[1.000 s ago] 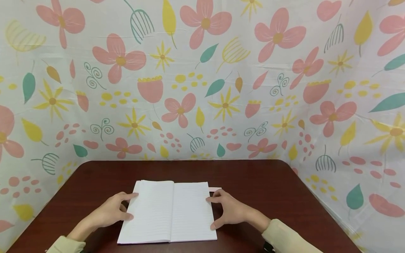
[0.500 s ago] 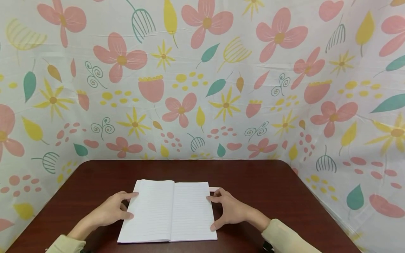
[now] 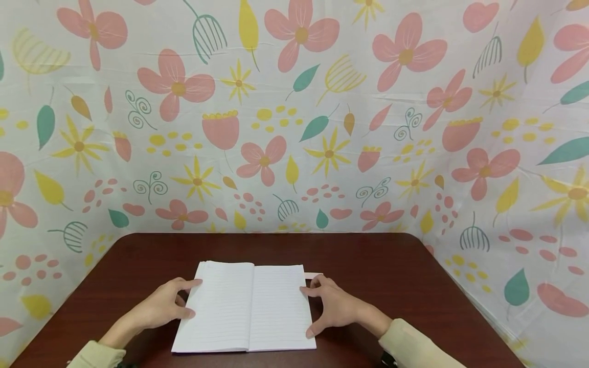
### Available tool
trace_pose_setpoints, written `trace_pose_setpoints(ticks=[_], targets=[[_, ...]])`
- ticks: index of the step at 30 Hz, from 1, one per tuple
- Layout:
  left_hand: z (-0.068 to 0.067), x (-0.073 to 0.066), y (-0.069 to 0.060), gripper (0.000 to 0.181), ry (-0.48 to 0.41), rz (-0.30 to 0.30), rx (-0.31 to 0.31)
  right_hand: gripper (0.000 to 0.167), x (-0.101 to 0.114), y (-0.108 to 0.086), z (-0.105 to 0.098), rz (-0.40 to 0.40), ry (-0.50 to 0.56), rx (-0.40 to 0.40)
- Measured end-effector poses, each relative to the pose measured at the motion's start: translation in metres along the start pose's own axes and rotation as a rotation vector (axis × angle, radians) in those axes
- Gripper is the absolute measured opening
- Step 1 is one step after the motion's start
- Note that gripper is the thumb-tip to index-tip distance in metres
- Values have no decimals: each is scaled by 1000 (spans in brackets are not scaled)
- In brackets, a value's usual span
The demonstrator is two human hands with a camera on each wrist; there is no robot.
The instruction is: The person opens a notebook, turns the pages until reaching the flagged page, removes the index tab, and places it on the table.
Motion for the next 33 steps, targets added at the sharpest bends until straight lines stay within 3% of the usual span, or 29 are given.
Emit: trace_pose_setpoints(ticks=[21, 33], targets=[[0, -1, -1, 75, 16, 12, -15, 99, 10, 2, 1, 2, 19, -11], [0, -2, 0, 76, 3, 0, -9, 113, 15, 5, 5, 32, -62, -95]])
Point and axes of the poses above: each hand's wrist, its own y-axis towards the middle knuckle, its own z-axis out of the palm, x = y × z, the point moved 2 cm from there along y, towards the middle knuckle, and after that the axes turned 6 degrees about -z, right-handed, at the moved point
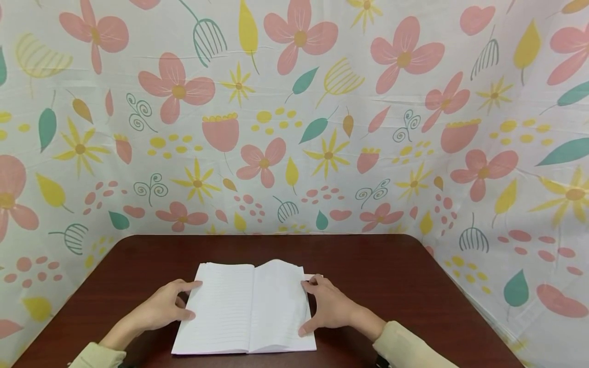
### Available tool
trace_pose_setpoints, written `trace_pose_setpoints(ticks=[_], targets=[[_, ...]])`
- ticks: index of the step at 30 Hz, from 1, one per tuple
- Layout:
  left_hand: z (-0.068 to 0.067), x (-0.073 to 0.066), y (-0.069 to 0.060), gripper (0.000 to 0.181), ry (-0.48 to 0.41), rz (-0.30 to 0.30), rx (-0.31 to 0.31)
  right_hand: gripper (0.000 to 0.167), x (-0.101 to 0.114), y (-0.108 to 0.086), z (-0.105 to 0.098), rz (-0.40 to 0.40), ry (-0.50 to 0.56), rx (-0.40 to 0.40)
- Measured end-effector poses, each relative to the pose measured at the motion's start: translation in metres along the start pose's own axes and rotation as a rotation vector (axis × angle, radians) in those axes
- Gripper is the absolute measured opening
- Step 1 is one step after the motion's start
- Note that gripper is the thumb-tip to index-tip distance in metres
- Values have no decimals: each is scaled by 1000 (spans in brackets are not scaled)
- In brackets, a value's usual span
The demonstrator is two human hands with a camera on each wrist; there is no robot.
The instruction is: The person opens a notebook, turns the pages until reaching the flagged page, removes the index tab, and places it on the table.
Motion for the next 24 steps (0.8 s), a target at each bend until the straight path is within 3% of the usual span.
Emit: trace_pose_setpoints(ticks=[9, 16, 24], targets=[[-1, 1, 1, 76, 13, -1, -1, 93, 1, 3, 1, -12, 115, -85], [-2, 2, 1, 75, 21, 0, -1, 78, 0, 6, -4, -65, 170, -143], [-2, 1, 0, 75, 20, 0, -7, 89, 3, 3, -6, -95, 226, -141]])
Point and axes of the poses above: each hand's wrist, its own y-axis towards the middle knuckle, its own z-axis out of the palm, x = y × z, the point moved 2 cm from there along y, towards the middle knuckle, and after that the axes turned 6 degrees about -z, right-handed, at the moved point
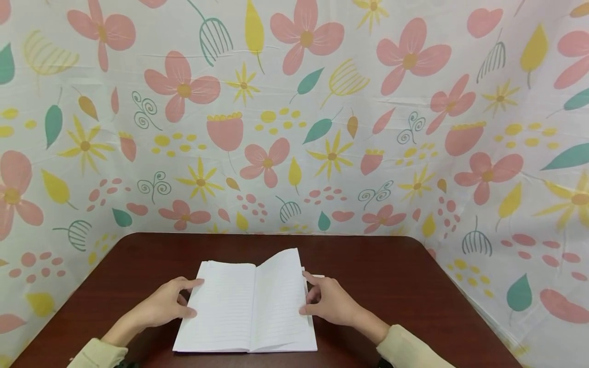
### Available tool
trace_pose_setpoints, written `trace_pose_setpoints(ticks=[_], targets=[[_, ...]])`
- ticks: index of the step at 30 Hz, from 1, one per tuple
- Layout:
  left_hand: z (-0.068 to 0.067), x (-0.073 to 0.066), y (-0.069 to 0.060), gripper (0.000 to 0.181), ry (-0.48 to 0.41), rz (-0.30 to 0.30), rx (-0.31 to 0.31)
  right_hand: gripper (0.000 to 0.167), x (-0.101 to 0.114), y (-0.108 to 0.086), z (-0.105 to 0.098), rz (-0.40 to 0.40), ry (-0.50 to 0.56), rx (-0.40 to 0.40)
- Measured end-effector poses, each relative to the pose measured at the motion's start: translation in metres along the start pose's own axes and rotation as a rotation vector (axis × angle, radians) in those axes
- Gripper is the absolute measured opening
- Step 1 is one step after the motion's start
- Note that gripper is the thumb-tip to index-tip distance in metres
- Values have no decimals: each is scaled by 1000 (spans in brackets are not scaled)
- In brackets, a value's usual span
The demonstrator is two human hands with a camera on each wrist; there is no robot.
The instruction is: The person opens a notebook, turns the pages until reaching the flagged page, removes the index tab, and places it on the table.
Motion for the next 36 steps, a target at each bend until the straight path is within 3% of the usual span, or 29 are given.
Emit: trace_pose_setpoints(ticks=[19, 25, 36], targets=[[0, -1, -1, 75, 3, 3, 6, 104, 12, 12, 5, -3, 37, -8], [0, -1, 0, 75, -5, 8, 11, 100, 16, 19, 9, -19, 64, 14], [-1, 0, 0, 75, -12, 18, 17, 98, 25, 36, 20, 18, 221, 51]])
Point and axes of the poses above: each hand's wrist, its own y-axis towards the middle knuckle, its own z-axis out of the palm, x = y × z, the point moved 2 cm from there along y, towards the middle knuckle, and after that the axes turned 6 degrees about -z, right-handed, at the moved point
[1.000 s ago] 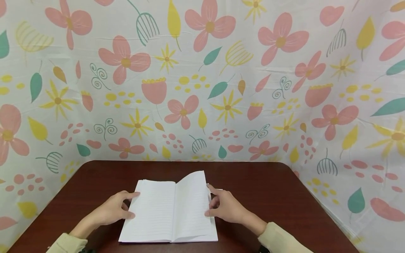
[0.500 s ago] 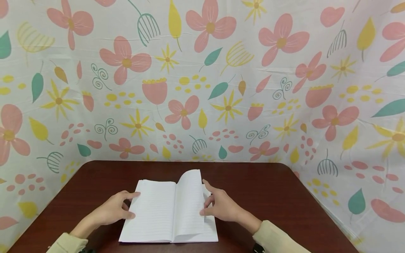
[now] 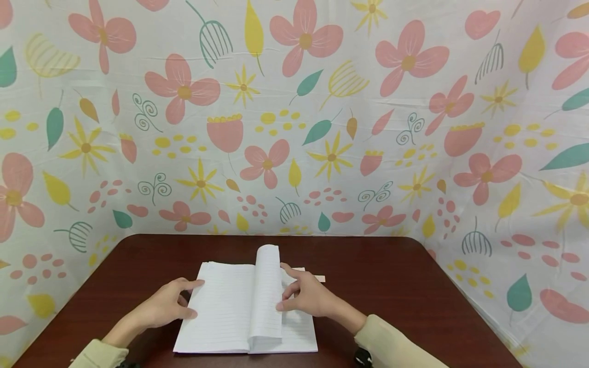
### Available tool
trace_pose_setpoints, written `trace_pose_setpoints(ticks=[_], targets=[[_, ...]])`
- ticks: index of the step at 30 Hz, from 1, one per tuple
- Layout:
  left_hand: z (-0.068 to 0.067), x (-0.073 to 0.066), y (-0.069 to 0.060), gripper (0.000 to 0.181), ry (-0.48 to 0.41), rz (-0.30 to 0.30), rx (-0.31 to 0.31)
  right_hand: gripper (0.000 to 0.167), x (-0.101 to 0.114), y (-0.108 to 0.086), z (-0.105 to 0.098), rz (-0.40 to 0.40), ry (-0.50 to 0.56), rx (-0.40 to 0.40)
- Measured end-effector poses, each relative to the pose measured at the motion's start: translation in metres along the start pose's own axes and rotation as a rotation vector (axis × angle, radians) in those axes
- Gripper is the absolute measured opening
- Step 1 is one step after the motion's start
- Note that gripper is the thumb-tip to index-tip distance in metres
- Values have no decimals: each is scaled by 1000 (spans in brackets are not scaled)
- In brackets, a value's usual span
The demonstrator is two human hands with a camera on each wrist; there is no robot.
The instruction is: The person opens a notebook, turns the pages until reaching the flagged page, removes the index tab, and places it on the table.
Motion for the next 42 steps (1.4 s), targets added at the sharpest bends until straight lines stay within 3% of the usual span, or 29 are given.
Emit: trace_pose_setpoints(ticks=[7, 29, 35, 42], targets=[[1, 0, -1, 75, 0, 9, -3, 99, 1, 9, 12, 37, 47, 0], [1, -3, -1, 75, 1, -2, -13, 96, 7, 31, 34, 25, 48, 23], [1, -3, -2, 75, 8, 7, -13, 91, 10, 34, 37, 21, 20, 25], [1, -4, -2, 75, 7, 13, -13, 79, 12, 41, 40, 45, -90, 29]])
Point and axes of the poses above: each hand's wrist, its own y-axis towards the middle knuckle, its own z-axis out of the palm, x = y × z, the point moved 2 cm from there along y, towards the middle knuckle, and after that the axes turned 6 degrees about -z, right-handed, at the moved point
